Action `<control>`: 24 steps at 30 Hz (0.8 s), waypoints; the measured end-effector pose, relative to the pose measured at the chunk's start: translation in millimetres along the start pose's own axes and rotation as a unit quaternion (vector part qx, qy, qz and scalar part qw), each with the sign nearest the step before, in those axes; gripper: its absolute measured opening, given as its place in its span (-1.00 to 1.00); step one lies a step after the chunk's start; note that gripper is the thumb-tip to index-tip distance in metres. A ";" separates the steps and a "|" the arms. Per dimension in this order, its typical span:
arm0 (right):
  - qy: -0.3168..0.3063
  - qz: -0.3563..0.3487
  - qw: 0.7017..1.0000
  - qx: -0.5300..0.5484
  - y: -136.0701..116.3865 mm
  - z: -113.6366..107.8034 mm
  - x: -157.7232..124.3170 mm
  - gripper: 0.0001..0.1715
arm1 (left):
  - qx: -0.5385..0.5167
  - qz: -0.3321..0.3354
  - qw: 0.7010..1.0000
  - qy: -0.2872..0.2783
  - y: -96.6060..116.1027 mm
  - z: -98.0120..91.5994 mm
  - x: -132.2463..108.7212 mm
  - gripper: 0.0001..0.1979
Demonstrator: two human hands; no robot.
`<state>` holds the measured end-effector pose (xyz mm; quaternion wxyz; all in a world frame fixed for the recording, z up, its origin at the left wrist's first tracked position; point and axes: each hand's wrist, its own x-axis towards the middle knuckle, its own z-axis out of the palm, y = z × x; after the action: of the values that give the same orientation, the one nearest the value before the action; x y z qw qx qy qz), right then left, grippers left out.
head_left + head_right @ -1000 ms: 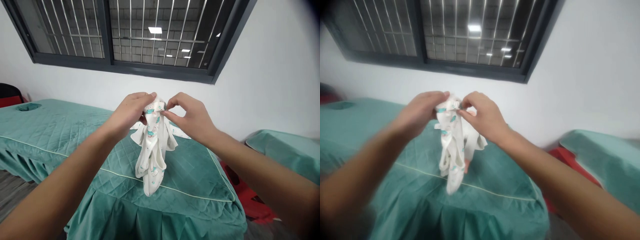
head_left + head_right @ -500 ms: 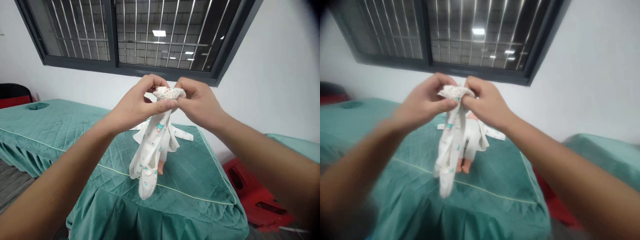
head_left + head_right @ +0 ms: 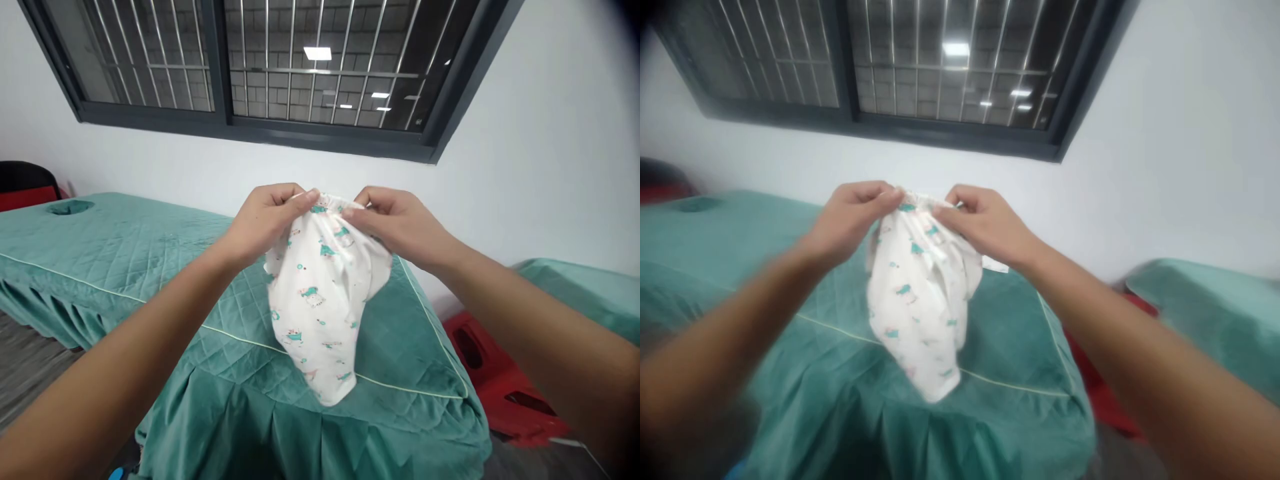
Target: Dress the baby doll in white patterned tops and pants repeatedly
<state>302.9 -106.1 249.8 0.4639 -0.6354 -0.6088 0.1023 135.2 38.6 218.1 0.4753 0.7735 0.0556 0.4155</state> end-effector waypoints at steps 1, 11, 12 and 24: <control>-0.038 0.026 0.999 0.007 2.6 -2.3 -2.0 -0.71 | -0.025 -0.011 1.000 0.005 -2.7 0.3 0.0 -0.64; -0.006 0.071 0.972 0.223 38.9 24.3 -0.8 -0.53 | -0.140 -0.188 0.947 -0.221 -23.2 7.8 -6.9 -0.64; 0.004 0.079 0.967 0.243 43.3 31.6 -2.4 -0.53 | -0.122 -0.204 0.933 -0.270 -28.5 7.9 -8.0 -0.64; -0.200 0.228 0.919 0.251 90.1 59.6 -27.4 -0.49 | -0.332 -0.284 0.886 -0.155 -89.4 36.0 -20.2 -0.58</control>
<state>316.1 -86.7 140.8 0.4406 -0.5861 -0.4821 0.4795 174.7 52.6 129.0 0.8045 0.5764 0.0571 0.1315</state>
